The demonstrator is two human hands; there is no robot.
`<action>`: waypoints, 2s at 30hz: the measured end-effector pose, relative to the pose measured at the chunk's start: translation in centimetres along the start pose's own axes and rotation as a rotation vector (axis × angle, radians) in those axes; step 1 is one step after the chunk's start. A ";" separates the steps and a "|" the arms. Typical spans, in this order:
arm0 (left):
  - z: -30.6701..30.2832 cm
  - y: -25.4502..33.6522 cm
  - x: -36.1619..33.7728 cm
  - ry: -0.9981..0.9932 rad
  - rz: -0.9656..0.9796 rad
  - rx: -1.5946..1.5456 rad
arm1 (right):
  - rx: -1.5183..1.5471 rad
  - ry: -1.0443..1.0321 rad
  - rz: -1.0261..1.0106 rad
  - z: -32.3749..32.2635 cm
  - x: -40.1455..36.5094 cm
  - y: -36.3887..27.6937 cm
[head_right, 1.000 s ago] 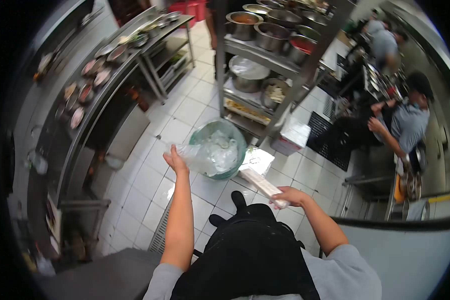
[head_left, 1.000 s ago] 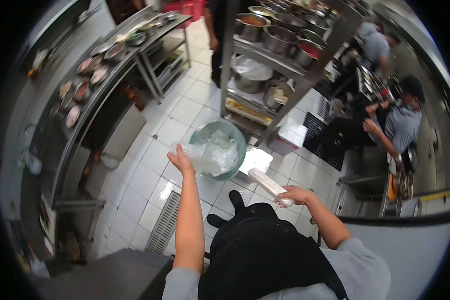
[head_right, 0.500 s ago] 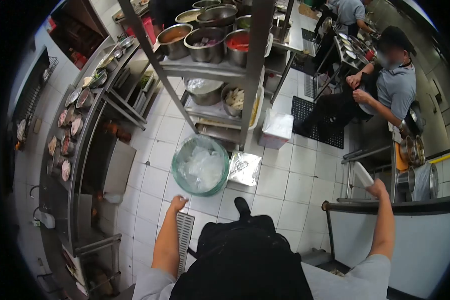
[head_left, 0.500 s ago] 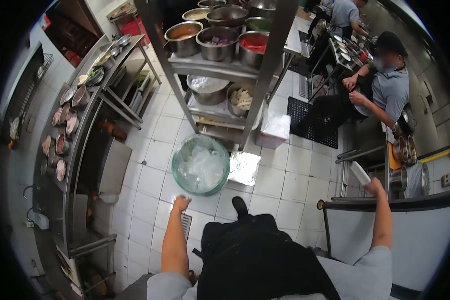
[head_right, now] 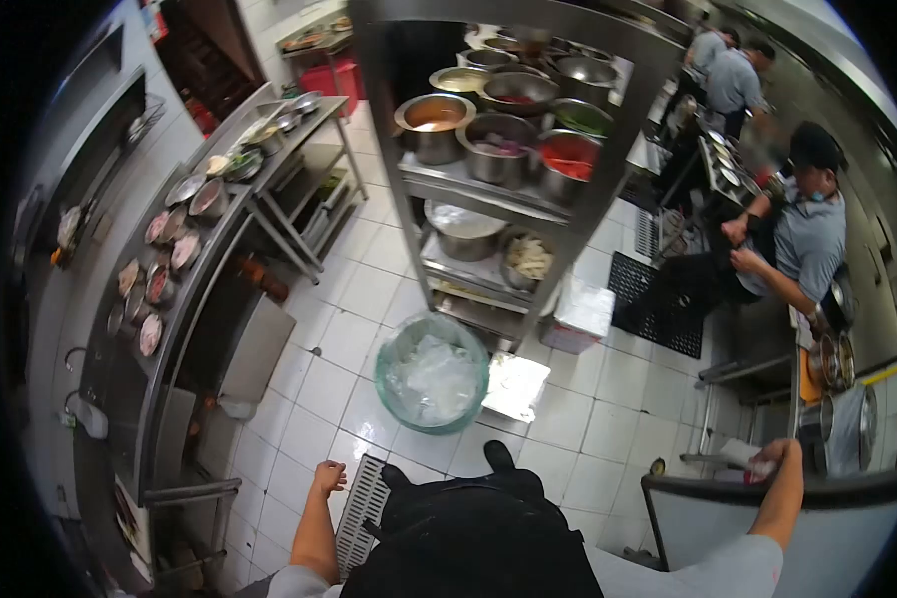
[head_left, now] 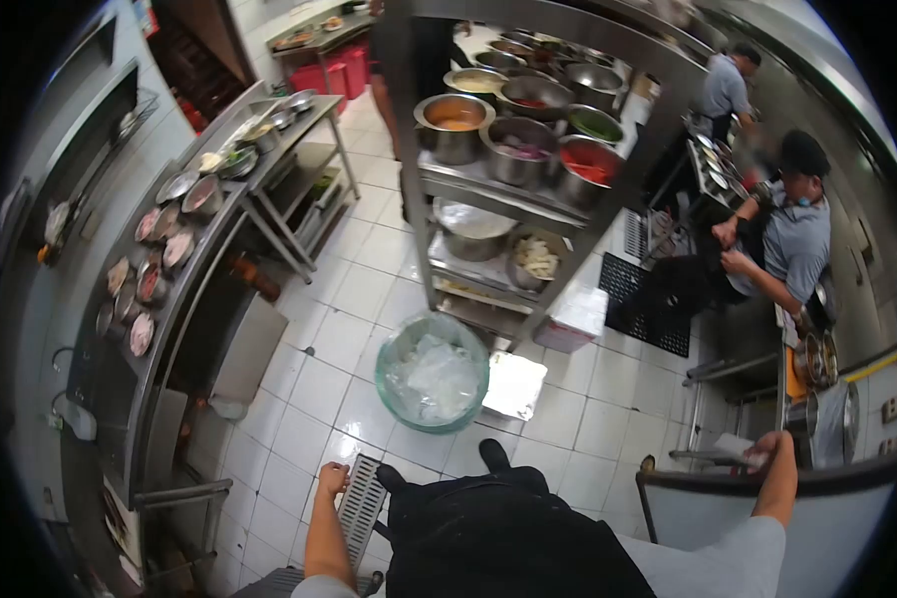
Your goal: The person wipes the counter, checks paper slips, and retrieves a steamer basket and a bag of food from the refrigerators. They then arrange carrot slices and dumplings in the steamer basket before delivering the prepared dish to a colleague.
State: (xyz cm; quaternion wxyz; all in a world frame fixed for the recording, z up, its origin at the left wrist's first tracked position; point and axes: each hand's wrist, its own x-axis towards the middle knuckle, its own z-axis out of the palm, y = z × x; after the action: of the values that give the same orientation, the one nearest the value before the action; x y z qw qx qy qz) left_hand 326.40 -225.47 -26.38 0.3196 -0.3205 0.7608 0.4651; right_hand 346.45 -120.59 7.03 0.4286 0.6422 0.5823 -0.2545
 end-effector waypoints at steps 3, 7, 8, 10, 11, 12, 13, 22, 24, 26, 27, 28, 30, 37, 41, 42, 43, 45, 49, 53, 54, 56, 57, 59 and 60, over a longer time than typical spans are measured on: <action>-1.4 -3.4 0.6 0.070 0.098 -0.187 | 0.026 -0.103 -0.018 6.6 -2.7 -0.7; -3.2 -8.5 2.4 -0.296 0.031 -0.304 | 0.195 -0.066 0.092 18.0 -9.7 -2.1; -3.0 -8.3 1.2 -0.137 -0.133 -0.267 | 0.222 -0.060 0.106 20.6 -11.4 -2.8; -5.0 -8.0 0.9 -0.138 -0.165 -0.288 | 0.243 -0.057 0.094 25.3 -14.0 -4.1; -6.1 -7.8 1.0 -0.141 -0.163 -0.278 | 0.252 -0.171 -0.051 27.4 -14.2 -4.9; -7.6 -7.2 1.8 -0.137 -0.158 -0.272 | 0.264 -0.288 -0.191 29.8 -14.5 -5.7; -9.0 -6.3 2.9 -0.132 -0.117 -0.287 | 0.275 -0.298 -0.190 31.9 -14.5 -6.9; -13.2 22.3 3.8 -0.615 0.446 -0.189 | 0.358 -0.978 -0.883 50.7 -30.1 -22.2; -11.1 27.6 3.1 -0.826 0.550 -0.062 | 0.404 -1.051 -0.924 54.0 -32.5 -25.2; -9.0 30.7 3.1 -1.023 0.583 -0.004 | 0.430 -1.122 -0.987 56.5 -35.3 -28.8; -8.8 32.2 1.9 -1.087 0.582 0.003 | 0.432 -1.129 -1.012 57.7 -36.8 -30.7; -8.5 33.1 1.7 -1.120 0.557 -0.025 | 0.390 -1.090 -1.051 58.7 -37.9 -32.9; -9.8 34.4 1.4 -1.135 0.526 -0.056 | 0.357 -1.001 -1.144 61.1 -40.1 -37.9; -19.8 39.1 6.0 -0.537 0.472 -0.875 | -0.142 0.021 -1.701 68.9 -54.6 -56.2; -26.9 45.0 7.4 -0.363 0.630 -1.237 | -0.162 -0.024 -2.156 71.7 -61.3 -63.9; -28.5 46.2 7.9 -0.352 0.625 -1.255 | -0.142 -0.088 -2.320 72.2 -62.7 -65.6; -30.2 47.9 8.1 -0.331 0.645 -1.319 | -0.160 -0.094 -2.320 72.7 -63.9 -67.4; -32.8 49.8 9.1 -0.310 0.646 -1.382 | -0.034 -0.116 -2.324 74.1 -65.8 -70.2; -36.4 54.3 13.1 -0.415 0.755 -1.339 | 0.034 -0.147 -2.113 75.2 -69.0 -75.7; -39.7 57.3 15.1 -0.485 0.817 -1.216 | 0.069 -0.158 -2.043 75.3 -72.4 -79.9; -40.8 57.8 14.6 -0.424 0.912 -1.139 | 0.106 -0.134 -2.017 75.3 -73.4 -80.3; -43.3 60.0 11.8 -0.368 1.130 -0.949 | 0.027 -0.272 -2.081 75.2 -75.8 -80.6; -44.6 61.4 9.7 -0.367 1.254 -0.849 | 0.101 -0.218 -2.036 74.7 -77.2 -80.3; -46.5 64.2 7.6 -0.430 1.524 -0.661 | 0.251 -0.329 -2.284 73.3 -79.9 -80.0; -46.6 66.0 6.6 -0.503 1.629 -0.631 | 0.290 -0.258 -2.348 72.5 -80.2 -79.9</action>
State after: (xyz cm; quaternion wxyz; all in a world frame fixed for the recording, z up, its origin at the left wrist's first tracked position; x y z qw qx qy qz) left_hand 261.97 -245.36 18.55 -0.0540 0.3547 0.4971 0.7900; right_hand 266.34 -228.16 16.53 -0.0879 -0.2720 0.7326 -0.6177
